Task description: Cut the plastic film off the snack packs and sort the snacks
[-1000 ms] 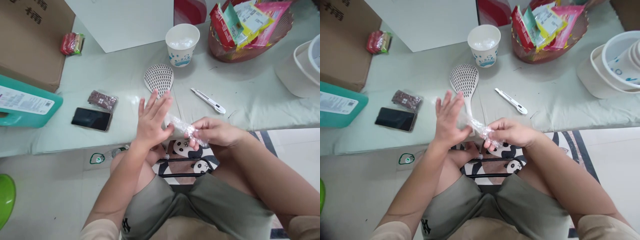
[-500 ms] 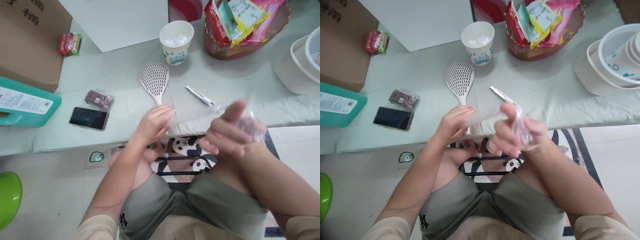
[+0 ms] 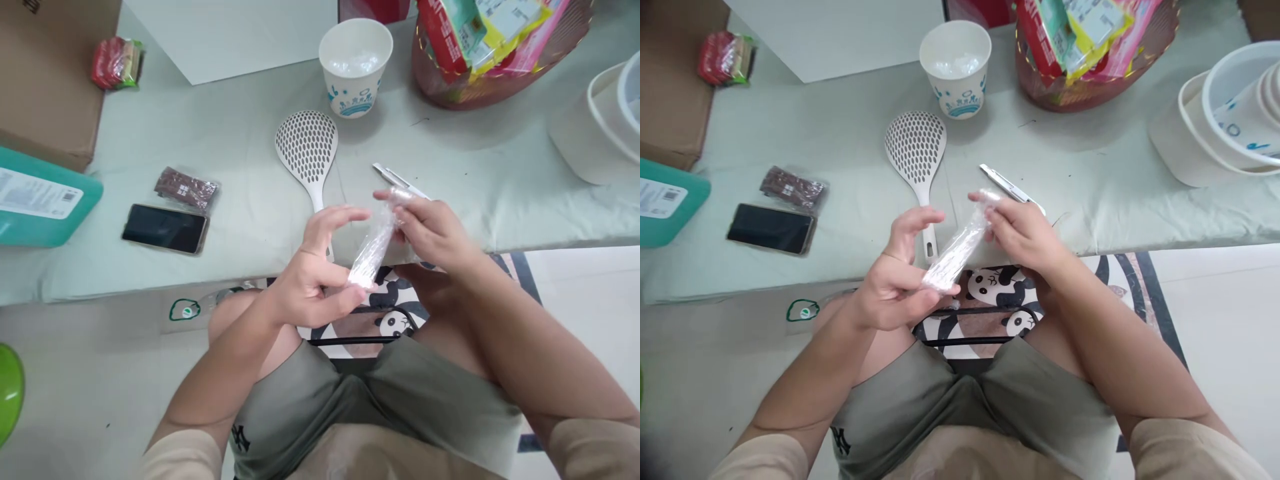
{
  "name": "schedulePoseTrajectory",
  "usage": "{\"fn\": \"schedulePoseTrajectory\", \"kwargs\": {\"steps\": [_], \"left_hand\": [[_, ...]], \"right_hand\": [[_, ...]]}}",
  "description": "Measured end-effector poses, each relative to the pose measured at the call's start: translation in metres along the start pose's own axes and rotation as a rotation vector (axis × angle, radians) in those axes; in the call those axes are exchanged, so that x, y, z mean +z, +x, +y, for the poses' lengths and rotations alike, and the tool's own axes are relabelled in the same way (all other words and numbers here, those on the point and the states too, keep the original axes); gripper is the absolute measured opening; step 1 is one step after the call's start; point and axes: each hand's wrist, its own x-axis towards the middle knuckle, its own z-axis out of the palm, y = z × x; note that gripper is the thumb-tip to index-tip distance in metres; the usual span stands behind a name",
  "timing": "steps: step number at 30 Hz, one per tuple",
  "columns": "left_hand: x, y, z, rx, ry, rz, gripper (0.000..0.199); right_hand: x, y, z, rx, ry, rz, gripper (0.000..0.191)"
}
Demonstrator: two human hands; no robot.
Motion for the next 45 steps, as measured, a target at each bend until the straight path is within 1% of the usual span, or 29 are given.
{"fn": "schedulePoseTrajectory", "kwargs": {"steps": [2,3,5,7,9,11,13,15,18,20,22,23,24,26,28,30,32,34,35,37,39,42,45], "left_hand": [[-0.004,-0.002,0.002,-0.018,-0.140,0.006,0.036],[-0.006,-0.002,0.002,-0.062,-0.214,0.022,0.041],[-0.008,-0.002,0.000,-0.198,-0.335,0.087,0.054],[-0.008,-0.001,-0.005,-0.324,-0.411,0.179,0.060],[-0.005,0.000,-0.015,-0.386,-0.469,0.247,0.056],[-0.001,0.000,-0.026,-0.406,-0.508,0.243,0.048],[0.002,0.000,-0.034,-0.416,-0.501,0.174,0.044],[0.004,0.000,-0.038,-0.415,-0.438,0.096,0.041],[0.008,0.002,-0.033,-0.407,-0.221,0.046,0.030],[0.012,0.004,-0.029,-0.388,-0.065,0.028,0.020],[0.016,0.006,-0.025,-0.367,0.033,0.006,0.013],[0.018,0.007,-0.024,-0.362,0.061,0.002,0.012],[0.020,0.007,-0.023,-0.366,0.084,0.001,0.015],[0.021,0.007,-0.022,-0.383,0.113,0.004,0.027],[0.021,0.005,-0.023,-0.369,0.100,0.007,0.029],[0.020,0.002,-0.026,-0.305,0.055,0.021,0.022],[0.019,0.000,-0.031,-0.213,0.015,0.045,0.024],[0.019,-0.002,-0.038,-0.132,-0.034,0.037,0.034],[0.019,-0.002,-0.040,-0.105,-0.071,0.022,0.038],[0.020,0.000,-0.043,-0.068,-0.162,-0.003,0.044],[0.022,0.002,-0.045,-0.059,-0.213,0.026,0.043],[0.026,0.010,-0.049,-0.032,-0.151,0.110,0.038],[0.029,0.018,-0.059,0.012,-0.049,0.128,0.037]], "right_hand": [[0.004,-0.001,-0.002,-0.140,-0.089,-0.119,0.027],[0.007,-0.002,-0.003,-0.197,-0.100,-0.193,0.027],[0.017,-0.004,-0.004,-0.286,-0.057,-0.363,0.032],[0.028,-0.006,-0.004,-0.349,0.039,-0.515,0.035],[0.039,-0.008,-0.002,-0.408,0.173,-0.614,0.039],[0.046,-0.011,0.000,-0.437,0.297,-0.660,0.041],[0.047,-0.013,-0.001,-0.420,0.391,-0.676,0.040],[0.041,-0.015,-0.003,-0.355,0.450,-0.659,0.042],[0.025,-0.017,-0.007,-0.193,0.495,-0.540,0.049],[0.016,-0.017,-0.008,-0.087,0.437,-0.438,0.056],[0.011,-0.016,-0.007,-0.033,0.302,-0.374,0.065],[0.010,-0.015,-0.007,-0.030,0.224,-0.351,0.069],[0.010,-0.013,-0.006,-0.037,0.148,-0.326,0.073],[0.012,-0.010,-0.004,-0.084,-0.001,-0.279,0.075],[0.015,-0.008,-0.003,-0.145,-0.139,-0.245,0.067],[0.019,-0.007,-0.003,-0.182,-0.199,-0.245,0.056],[0.024,-0.007,-0.004,-0.162,-0.134,-0.281,0.053],[0.029,-0.007,-0.004,-0.099,0.022,-0.347,0.049],[0.031,-0.007,-0.005,-0.056,0.111,-0.393,0.044],[0.033,-0.007,-0.006,0.042,0.277,-0.479,0.030],[0.033,-0.005,-0.007,0.125,0.392,-0.536,0.021],[0.033,-0.002,-0.009,0.154,0.500,-0.552,0.011],[0.035,0.002,-0.008,0.157,0.580,-0.519,0.006]]}}
